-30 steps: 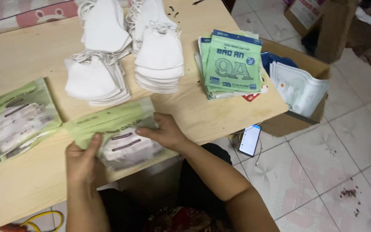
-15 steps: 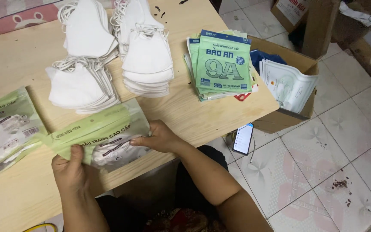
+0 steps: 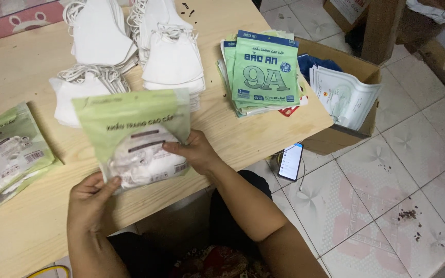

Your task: Sorting, stacking, and placing face masks into packaging bags.

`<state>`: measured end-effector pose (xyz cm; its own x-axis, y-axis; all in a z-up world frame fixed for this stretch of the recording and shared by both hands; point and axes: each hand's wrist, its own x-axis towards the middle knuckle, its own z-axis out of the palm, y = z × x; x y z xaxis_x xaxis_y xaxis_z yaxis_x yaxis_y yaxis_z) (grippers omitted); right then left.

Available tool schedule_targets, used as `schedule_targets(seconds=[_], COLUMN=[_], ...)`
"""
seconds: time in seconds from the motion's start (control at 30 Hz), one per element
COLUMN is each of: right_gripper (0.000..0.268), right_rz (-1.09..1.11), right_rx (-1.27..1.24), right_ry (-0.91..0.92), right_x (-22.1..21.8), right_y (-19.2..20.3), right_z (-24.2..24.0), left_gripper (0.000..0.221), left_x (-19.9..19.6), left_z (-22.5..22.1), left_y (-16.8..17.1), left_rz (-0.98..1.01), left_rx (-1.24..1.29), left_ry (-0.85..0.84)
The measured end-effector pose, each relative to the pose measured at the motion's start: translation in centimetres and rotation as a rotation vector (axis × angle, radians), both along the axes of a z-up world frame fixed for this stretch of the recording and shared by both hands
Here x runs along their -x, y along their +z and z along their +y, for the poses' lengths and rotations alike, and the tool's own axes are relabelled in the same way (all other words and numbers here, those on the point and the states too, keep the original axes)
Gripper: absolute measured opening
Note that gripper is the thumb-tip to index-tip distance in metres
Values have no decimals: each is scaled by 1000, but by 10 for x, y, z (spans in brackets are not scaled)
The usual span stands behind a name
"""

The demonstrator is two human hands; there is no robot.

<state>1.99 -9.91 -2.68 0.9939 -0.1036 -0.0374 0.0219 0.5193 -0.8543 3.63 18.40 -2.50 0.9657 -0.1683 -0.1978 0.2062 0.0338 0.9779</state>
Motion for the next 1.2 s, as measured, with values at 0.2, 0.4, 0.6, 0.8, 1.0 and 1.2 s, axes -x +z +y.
schedule_targets(seconds=[0.2,0.4,0.6,0.8,1.0,1.2], right_gripper=[25,39,21,19,80,92], right_rz=[28,-58,-97,346,969,1212], right_rx=[-8,117,860,1082,1431,1454], right_ry=[5,-10,-533,-997,-326,-171], right_x=[2,3,115,244,273,243], right_y=[8,-22,41,-128,-243,-230], right_z=[3,6,-57,-207,-279,-287], left_gripper=[76,29,38,41,45,51], left_x=[19,6,10,14,14,16], left_z=[-50,-27,-6,-4,-10,-15], left_y=[104,14,11,2,0,-3], left_rz=[330,19,52,18,5,18], left_rx=[-247,-11,270,457,397,433], left_ry=[48,40,117,95,71,112])
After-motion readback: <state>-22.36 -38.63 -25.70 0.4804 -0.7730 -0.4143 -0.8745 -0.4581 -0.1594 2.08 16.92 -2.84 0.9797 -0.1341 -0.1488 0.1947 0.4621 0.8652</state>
